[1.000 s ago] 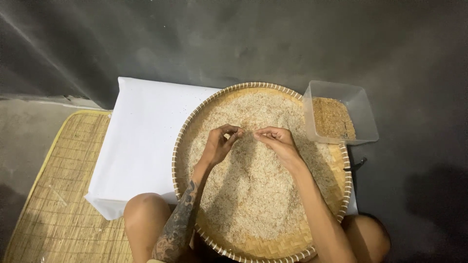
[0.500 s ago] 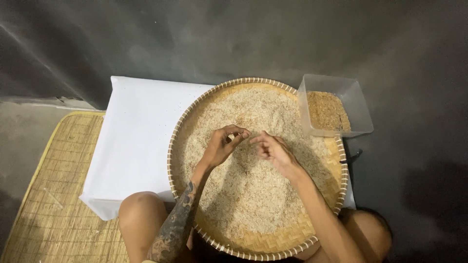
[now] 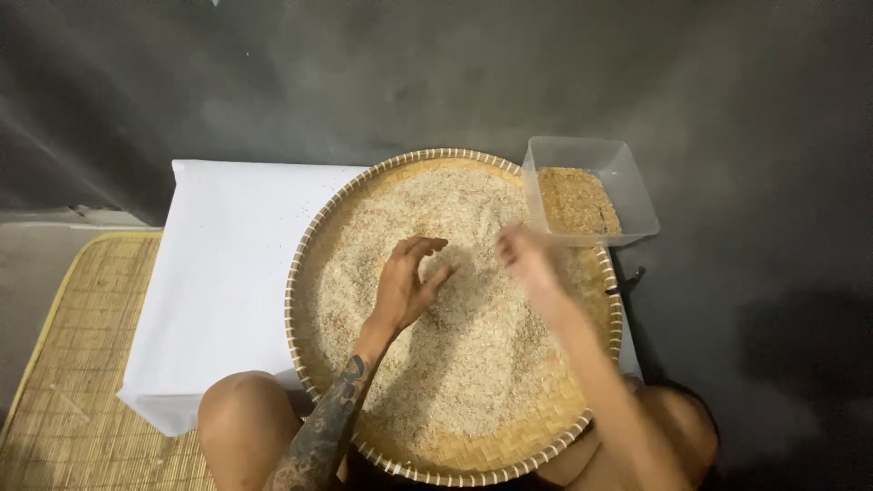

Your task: The person sorts rice grains by hand, sifting them between both hands and shifting them in a container to remove impurities.

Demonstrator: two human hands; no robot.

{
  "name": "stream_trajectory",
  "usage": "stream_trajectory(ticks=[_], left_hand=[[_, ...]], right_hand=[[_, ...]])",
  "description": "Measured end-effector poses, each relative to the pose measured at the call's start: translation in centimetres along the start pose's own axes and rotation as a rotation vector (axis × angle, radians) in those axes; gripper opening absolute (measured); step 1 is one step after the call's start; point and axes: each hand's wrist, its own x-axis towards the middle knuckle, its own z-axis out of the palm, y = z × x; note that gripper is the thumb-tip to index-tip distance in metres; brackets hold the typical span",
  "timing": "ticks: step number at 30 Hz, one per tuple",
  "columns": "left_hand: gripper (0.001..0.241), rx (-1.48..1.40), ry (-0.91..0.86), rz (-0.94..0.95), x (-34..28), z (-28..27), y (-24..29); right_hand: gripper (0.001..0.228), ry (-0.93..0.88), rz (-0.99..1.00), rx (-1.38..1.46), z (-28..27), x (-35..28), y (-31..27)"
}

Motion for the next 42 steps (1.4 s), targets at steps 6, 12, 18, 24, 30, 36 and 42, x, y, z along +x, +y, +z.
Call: stream_trajectory(ticks=[6, 12, 18, 24, 30, 36, 42], left_hand=[[0.057, 0.477, -0.156, 0.222, -0.1, 3.2, 0.3], [0.073, 0.518, -0.164, 0.23, 2.0, 5.8, -0.5], [0.081, 0.537, -0.271, 0.232, 3.6, 10.9, -0.1], [0.086, 0.541, -0.374, 0.352, 1.1, 14.7, 2.9], [0.088, 0.528, -0.398, 0.455, -2.3, 18.4, 3.9], [0.077, 0.489, -0.371, 0.575, -4.9, 16.1, 1.8], [0.06, 0.644, -0.475, 0.574, -8.4, 10.0, -0.5]], right_hand=[[0.033, 0.187, -0.445, -0.963, -8.2, 6.3, -5.4], [0.041, 0.077, -0.655, -1.118, -8.7, 4.1, -5.1], [0.032, 0.208, -0.873, -0.928, -8.6, -3.9, -5.4], [0.032, 0.265, -0.835, -0.752, -9.3, -6.6, -4.8], [0.035, 0.251, -0.924, -0.739, -9.6, -6.6, -4.2], [0.034, 0.228, -0.957, -0.792, -9.3, -7.2, -3.7], [0.027, 0.15, -0.937, -0.842, -7.7, -8.4, -2.4]])
